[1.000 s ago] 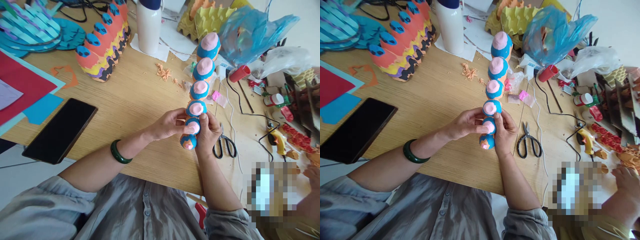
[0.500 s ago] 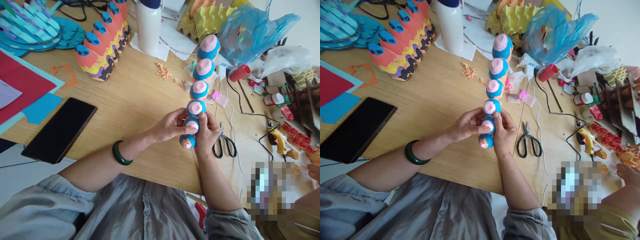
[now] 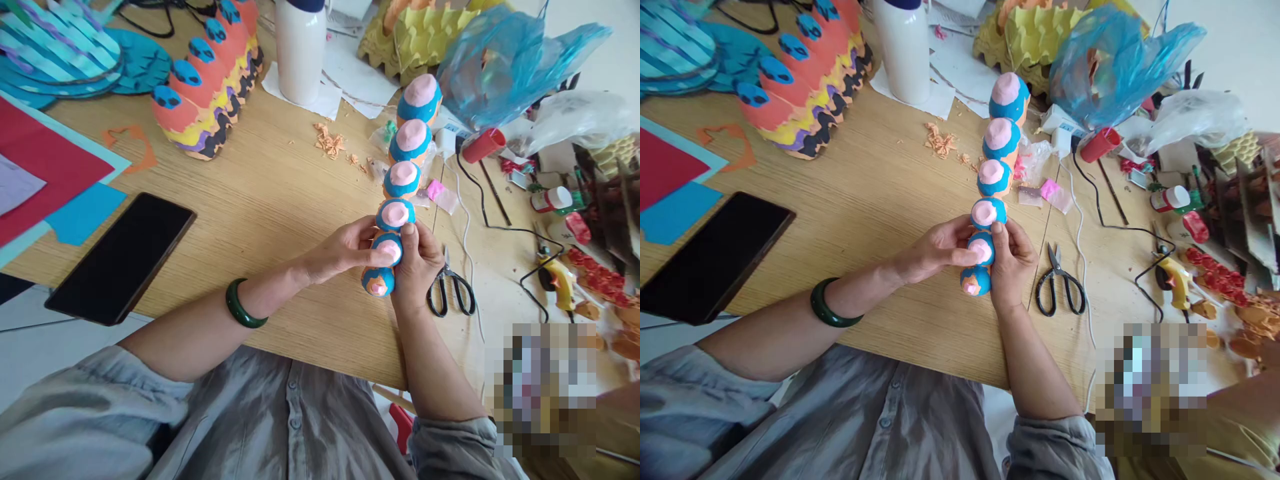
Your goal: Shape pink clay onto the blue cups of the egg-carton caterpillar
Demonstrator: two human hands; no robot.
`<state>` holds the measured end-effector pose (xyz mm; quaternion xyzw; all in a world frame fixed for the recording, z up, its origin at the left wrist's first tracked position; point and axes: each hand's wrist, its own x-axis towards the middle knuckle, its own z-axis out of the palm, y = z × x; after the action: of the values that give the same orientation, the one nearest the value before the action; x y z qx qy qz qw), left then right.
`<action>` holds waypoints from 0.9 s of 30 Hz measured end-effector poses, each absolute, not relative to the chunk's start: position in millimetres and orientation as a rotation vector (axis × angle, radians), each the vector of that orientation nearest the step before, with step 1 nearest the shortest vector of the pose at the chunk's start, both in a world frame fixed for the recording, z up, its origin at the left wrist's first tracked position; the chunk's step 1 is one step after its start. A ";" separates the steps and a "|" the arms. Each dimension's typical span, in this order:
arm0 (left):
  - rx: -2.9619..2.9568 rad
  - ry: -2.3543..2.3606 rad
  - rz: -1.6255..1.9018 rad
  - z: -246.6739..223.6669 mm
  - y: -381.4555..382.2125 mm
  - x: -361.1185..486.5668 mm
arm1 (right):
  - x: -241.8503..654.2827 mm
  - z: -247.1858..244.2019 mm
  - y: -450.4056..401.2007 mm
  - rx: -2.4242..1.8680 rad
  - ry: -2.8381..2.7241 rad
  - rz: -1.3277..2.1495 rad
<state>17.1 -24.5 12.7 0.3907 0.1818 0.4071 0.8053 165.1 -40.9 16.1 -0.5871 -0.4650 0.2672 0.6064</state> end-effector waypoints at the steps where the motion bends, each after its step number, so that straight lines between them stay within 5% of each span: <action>1: 0.822 0.392 0.874 12.9 -24.1 16.8 | 164.7 16.3 -41.0 -1.359 -1.083 0.612; 27: 0.687 0.527 0.772 1.7 -18.0 17.5 | 162.4 4.3 -36.2 -1.392 -0.880 1.105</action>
<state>17.5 -18.0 1.7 0.3246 0.2491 0.3645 0.8365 162.4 -36.2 4.3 -0.5873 -0.3714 0.4663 0.5475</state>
